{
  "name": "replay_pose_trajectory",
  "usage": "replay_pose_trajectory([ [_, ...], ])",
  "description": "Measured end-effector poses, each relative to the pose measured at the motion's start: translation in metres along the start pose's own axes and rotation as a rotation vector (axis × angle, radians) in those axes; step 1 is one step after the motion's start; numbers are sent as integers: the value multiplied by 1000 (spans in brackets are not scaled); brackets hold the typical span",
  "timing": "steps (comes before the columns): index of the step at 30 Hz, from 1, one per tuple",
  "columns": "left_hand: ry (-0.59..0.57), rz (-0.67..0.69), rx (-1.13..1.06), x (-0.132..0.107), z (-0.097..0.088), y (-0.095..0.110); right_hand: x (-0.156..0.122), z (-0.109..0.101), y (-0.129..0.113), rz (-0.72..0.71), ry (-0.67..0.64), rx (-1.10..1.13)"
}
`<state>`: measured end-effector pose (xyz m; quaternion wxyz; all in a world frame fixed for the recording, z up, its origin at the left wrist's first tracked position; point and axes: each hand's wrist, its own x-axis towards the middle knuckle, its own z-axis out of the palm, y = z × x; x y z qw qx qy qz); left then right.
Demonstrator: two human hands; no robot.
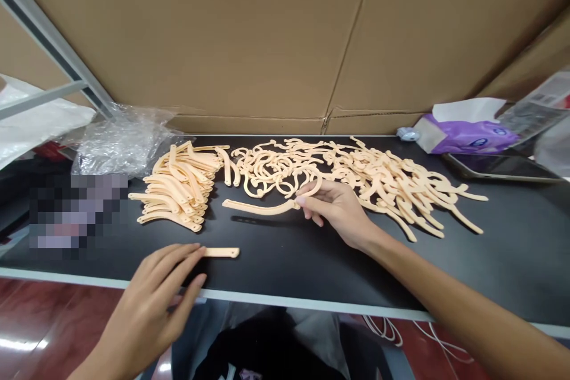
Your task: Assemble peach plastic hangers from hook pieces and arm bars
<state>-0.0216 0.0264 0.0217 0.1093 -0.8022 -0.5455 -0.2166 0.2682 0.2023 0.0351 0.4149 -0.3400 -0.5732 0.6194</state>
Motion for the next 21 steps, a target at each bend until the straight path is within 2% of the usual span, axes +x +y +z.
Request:
replay_pose_trajectory([
  [4, -96, 145, -57, 38, 9, 30, 1, -1, 1, -34, 8, 5],
  [9, -207, 288, -53, 94, 32, 60, 0, -2, -1, -105, 20, -49],
  [13, -233, 344, -29, 115, 38, 72, 0, -3, -3, -150, 19, -141],
  [15, -203, 368, -64, 119, 33, 72, -1, -3, -4, -170, 49, -185],
  [17, -102, 372, -123, 123, 24, 67, -3, -3, -5, -188, 67, -213],
  [19, 15, 310, -156, 131, 18, 59, -5, -1, -5, -192, 52, -215],
  [21, 16, 214, -131, 143, 17, 49, -7, 2, -3, -190, 25, -206],
])
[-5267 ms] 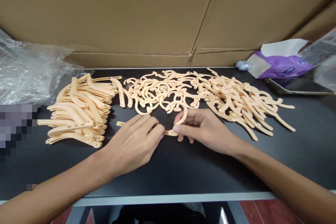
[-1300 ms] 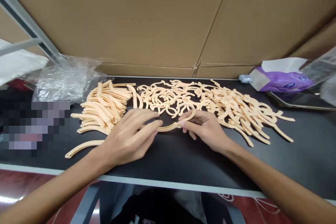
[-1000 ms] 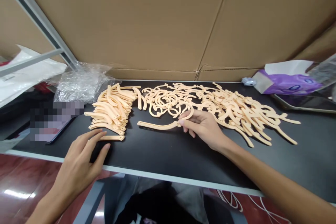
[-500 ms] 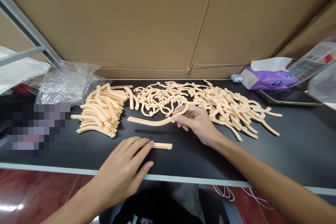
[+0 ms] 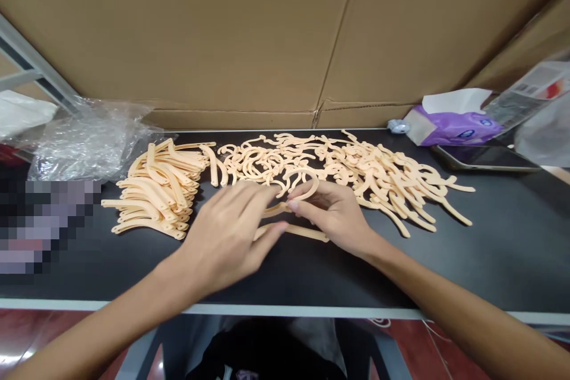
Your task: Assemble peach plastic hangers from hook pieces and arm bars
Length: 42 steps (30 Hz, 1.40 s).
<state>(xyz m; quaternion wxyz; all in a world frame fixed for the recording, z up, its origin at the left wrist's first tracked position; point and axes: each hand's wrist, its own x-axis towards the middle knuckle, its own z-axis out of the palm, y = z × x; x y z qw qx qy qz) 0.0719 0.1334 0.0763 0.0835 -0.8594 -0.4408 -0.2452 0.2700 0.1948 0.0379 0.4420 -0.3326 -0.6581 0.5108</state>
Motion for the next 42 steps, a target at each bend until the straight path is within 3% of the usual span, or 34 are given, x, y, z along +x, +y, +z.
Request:
replay_pose_trajectory([
  [4, -247, -27, -161, 17, 13, -24, -2, 5, 5, -5, -17, 5],
  [6, -279, 33, -265, 18, 22, -32, -1, 5, 7, 10, -17, -11],
  [9, -201, 105, -294, 13, 30, -38, -1, 3, 6, 43, -25, -90],
  [12, -101, 73, -282, 4, 31, -41, -3, 3, 2, 20, -48, -232],
  [17, -94, 38, -291, -1, 32, -43, -7, -1, 0, -301, -209, -590],
  [19, -115, 25, -296, 0, 34, -43, -8, -4, 1, -366, -277, -690],
  [25, -111, -53, -328, 2, 33, -41, -7, -9, 5, -360, -358, -808],
  [29, -109, -99, -346, 4, 32, -39, -5, -12, 6, -387, -290, -908],
  [33, -139, -120, -379, 4, 30, -39, -4, -14, 4, -311, -215, -959],
  [42, -101, -101, -422, 5, 31, -42, -4, -15, 0, -190, -165, -873],
])
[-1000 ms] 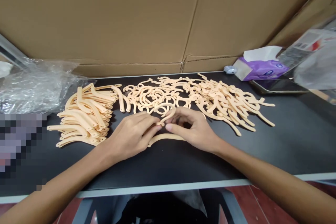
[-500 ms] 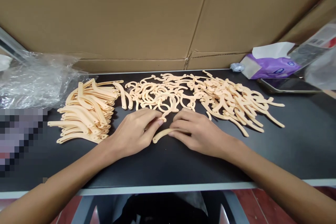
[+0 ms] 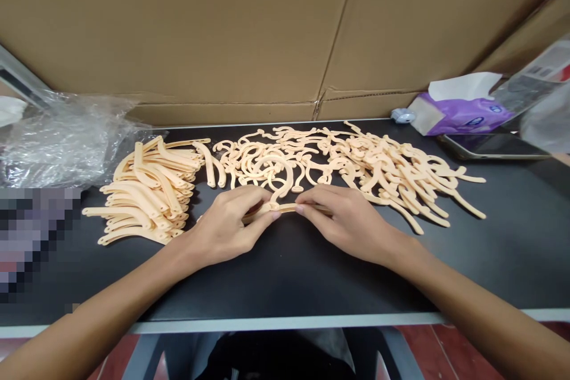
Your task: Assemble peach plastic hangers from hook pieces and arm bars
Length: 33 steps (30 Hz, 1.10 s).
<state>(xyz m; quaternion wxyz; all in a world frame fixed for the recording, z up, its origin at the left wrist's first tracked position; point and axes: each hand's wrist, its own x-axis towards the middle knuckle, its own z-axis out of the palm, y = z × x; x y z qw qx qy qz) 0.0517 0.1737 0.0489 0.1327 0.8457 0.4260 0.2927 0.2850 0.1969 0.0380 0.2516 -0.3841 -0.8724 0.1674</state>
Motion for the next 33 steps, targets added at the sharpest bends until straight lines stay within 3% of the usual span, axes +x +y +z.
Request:
replay_pose_trajectory([
  [10, 21, 36, 17, -3, 1, -2, 4, -6, -2, 132, -24, 233],
  [16, 127, -27, 61, 1, 1, -4, 9, -21, -3, 367, -9, 695],
  [22, 168, -125, 46, 3, -3, 1, 10, -19, 2, 376, 71, 1067],
  [28, 188, -24, 12, -3, 5, 3, 11, -1, -5, 420, -43, 1042],
  [33, 155, 89, 52, -6, 10, 0, 15, 4, -3, 422, 0, 1067],
])
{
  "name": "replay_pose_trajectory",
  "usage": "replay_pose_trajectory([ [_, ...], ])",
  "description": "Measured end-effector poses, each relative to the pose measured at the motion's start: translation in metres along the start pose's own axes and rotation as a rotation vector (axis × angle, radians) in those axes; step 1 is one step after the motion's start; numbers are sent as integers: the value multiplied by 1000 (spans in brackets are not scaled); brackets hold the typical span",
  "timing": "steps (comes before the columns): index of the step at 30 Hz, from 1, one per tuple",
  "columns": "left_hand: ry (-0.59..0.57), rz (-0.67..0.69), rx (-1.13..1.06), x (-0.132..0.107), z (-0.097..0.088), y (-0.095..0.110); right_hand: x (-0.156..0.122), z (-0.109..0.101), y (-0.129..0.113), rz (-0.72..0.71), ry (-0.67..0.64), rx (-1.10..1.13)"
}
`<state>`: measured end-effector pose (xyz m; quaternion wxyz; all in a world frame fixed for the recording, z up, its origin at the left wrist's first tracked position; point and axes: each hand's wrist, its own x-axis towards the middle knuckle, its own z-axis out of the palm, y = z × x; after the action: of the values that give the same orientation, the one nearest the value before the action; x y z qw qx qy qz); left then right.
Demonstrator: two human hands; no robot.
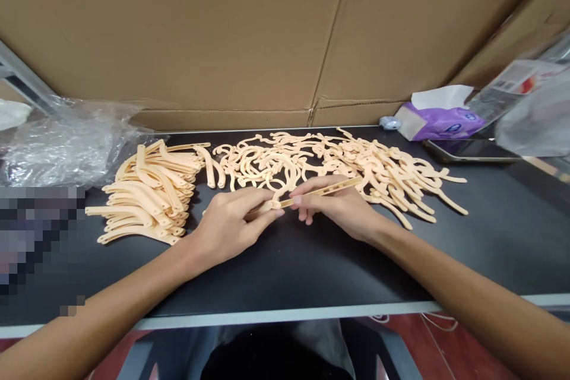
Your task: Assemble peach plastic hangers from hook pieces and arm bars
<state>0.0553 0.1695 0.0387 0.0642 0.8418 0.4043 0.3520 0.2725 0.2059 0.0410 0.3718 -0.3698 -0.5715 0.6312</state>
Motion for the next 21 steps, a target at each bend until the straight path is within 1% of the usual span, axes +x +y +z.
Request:
replay_pose_trajectory([
  [4, 11, 49, 45, 3, 0, 0, 4, -3, 2, -7, 63, 44],
  [8, -18, 85, 65, 2, -4, 2, 3, -2, 3, 28, 34, 58],
  [10, -10, 101, 81, 0, -7, 3, 1, 1, 4, 7, 27, 50],
  [14, 22, 133, 83, -8, -12, 0, -4, 6, 4, -41, 70, 57],
  [17, 19, 135, 72, -12, -10, -5, -5, 9, 5, -59, 83, 51],
  [21, 28, 138, 69, -14, -3, -10, -5, 9, 7, -75, 86, 37],
])
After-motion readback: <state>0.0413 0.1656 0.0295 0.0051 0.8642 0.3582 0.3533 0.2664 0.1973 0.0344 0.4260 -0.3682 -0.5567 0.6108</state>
